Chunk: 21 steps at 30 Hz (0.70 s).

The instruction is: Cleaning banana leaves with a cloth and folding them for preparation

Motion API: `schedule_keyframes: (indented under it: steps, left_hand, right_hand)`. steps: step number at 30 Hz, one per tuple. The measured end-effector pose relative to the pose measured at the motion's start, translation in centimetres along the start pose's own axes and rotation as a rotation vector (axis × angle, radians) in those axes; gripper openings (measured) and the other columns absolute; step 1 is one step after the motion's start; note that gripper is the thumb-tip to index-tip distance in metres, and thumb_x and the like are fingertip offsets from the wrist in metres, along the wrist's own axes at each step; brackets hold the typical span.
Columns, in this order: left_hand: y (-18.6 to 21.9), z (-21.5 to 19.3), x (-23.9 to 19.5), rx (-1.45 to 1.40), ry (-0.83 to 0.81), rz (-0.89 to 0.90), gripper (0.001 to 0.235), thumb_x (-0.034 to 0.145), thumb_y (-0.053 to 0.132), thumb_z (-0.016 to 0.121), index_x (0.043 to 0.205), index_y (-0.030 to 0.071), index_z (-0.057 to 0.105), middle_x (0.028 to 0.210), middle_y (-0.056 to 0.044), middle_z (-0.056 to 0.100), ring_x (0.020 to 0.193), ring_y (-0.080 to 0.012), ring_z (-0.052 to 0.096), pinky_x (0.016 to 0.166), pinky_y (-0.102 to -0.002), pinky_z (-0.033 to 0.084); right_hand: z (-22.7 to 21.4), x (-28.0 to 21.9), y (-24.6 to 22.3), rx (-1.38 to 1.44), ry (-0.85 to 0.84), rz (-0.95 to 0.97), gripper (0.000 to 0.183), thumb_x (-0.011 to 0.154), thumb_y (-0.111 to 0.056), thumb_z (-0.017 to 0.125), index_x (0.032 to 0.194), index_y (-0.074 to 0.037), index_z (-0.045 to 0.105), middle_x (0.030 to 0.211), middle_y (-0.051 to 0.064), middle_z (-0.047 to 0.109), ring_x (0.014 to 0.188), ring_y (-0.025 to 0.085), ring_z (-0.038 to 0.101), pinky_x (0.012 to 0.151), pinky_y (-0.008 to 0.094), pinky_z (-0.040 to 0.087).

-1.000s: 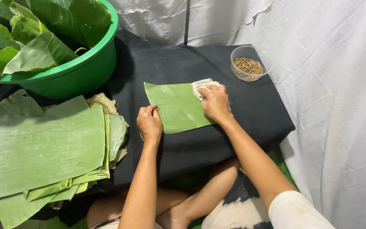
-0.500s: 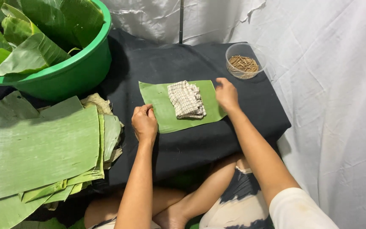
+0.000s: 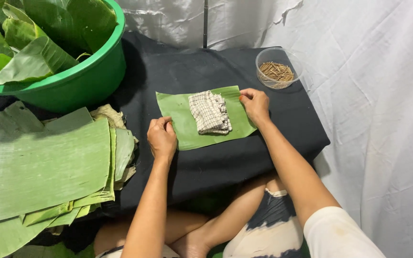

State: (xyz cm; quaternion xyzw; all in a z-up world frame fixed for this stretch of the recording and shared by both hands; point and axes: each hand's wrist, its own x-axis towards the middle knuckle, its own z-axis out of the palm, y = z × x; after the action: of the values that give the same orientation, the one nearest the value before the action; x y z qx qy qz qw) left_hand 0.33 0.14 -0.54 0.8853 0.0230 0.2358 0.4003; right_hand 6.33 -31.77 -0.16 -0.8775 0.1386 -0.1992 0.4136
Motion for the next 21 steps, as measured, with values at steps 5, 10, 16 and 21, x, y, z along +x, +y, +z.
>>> schedule_keyframes:
  steps: [5, 10, 16, 21]
  left_hand:
    - [4.9, -0.4, -0.2, 0.239, 0.142, 0.252, 0.016, 0.085, 0.013, 0.075, 0.102, 0.015, 0.076, 0.123, -0.011, 0.057, 0.111, -0.0337, 0.06, 0.083, -0.045, 0.055]
    - [7.6, 5.0, -0.5, 0.028, -0.056, 0.496, 0.038, 0.093, 0.03, 0.073, 0.125, 0.01, 0.073, 0.129, -0.022, 0.063, 0.123, -0.0436, 0.06, 0.099, -0.053, 0.051]
    - [9.3, 8.7, -0.2, 0.222, -0.403, 0.414, 0.063, 0.09, 0.047, 0.068, 0.142, 0.012, 0.062, 0.152, -0.023, 0.049, 0.146, -0.0469, 0.039, 0.114, -0.056, 0.038]
    - [10.8, 9.7, -0.1, 0.208, -0.507, 0.435, 0.063, 0.091, 0.048, 0.063, 0.147, 0.018, 0.057, 0.157, -0.017, 0.044, 0.151, -0.0426, 0.032, 0.118, -0.056, 0.035]
  right_hand:
    - [-0.8, -1.6, -0.2, 0.023, 0.034, -0.088, 0.03, 0.083, -0.017, 0.076, 0.111, -0.027, 0.08, 0.08, 0.002, 0.075, 0.075, 0.022, 0.071, 0.071, 0.038, 0.056]
    - [-1.1, -1.8, 0.2, 0.031, -0.016, -0.106, 0.037, 0.086, -0.015, 0.076, 0.12, -0.031, 0.077, 0.086, 0.001, 0.077, 0.078, 0.023, 0.072, 0.074, 0.038, 0.056]
    - [-1.2, -1.8, 0.3, -0.023, -0.031, -0.151, 0.037, 0.088, -0.016, 0.073, 0.121, -0.03, 0.077, 0.089, 0.003, 0.075, 0.082, 0.027, 0.071, 0.078, 0.042, 0.056]
    - [-0.8, -1.3, 1.1, -0.05, -0.035, -0.171, 0.036, 0.089, -0.018, 0.073, 0.122, -0.031, 0.076, 0.091, 0.003, 0.073, 0.087, 0.028, 0.069, 0.08, 0.043, 0.055]
